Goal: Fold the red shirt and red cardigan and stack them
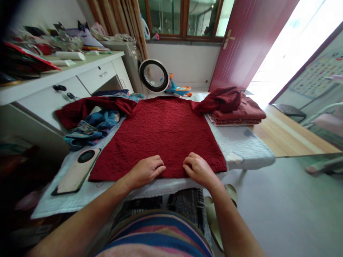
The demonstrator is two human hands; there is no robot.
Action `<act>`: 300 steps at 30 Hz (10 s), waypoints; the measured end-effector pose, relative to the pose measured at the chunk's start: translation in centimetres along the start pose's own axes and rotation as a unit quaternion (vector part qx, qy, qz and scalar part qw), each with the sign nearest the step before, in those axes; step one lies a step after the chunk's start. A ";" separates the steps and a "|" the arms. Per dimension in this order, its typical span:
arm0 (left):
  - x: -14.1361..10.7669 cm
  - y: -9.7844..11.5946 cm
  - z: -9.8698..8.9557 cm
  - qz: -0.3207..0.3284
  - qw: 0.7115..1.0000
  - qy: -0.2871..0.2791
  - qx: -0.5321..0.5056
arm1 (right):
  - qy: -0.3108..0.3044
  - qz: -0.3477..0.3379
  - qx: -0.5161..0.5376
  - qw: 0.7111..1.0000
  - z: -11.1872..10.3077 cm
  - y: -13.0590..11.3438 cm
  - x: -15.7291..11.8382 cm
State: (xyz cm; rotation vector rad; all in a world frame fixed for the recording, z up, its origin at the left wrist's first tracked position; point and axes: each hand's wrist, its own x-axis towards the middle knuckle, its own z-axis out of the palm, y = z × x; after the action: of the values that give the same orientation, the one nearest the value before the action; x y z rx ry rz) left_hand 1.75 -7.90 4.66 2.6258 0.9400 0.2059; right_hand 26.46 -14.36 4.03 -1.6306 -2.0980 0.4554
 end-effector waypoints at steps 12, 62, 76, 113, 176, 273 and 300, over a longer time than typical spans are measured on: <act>1.0 -1.1 3.0 -0.004 0.999 -0.019 0.032 | 0.116 0.171 -0.216 0.954 1.3 3.9 -2.4; -9.0 -12.9 -4.5 -0.351 0.919 0.052 0.174 | 0.054 -0.021 -0.186 0.981 6.1 4.9 16.2; -8.6 -10.6 -5.5 -0.417 0.853 0.057 0.307 | 0.051 -0.025 -0.185 0.981 6.1 5.1 16.3; 17.3 -11.3 1.6 -0.164 0.977 0.113 0.080 | 0.019 0.127 -0.219 0.967 4.6 4.7 14.9; 17.6 -11.4 1.7 0.057 0.984 0.160 -0.047 | 0.158 0.265 -0.234 0.922 -3.9 6.0 5.4; 9.2 -16.4 -3.9 -0.288 0.888 0.265 -0.241 | -0.102 0.045 -0.021 0.994 0.0 -3.2 2.4; 9.2 -16.5 -6.6 -0.327 0.889 0.303 0.107 | -0.083 0.026 0.017 0.996 0.4 -3.7 2.4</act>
State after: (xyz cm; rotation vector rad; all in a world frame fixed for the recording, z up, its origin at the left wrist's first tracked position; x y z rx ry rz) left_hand -2.51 11.68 4.94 2.2637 2.0926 0.8059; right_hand 22.70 -12.96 5.98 -1.6835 -2.1567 0.6599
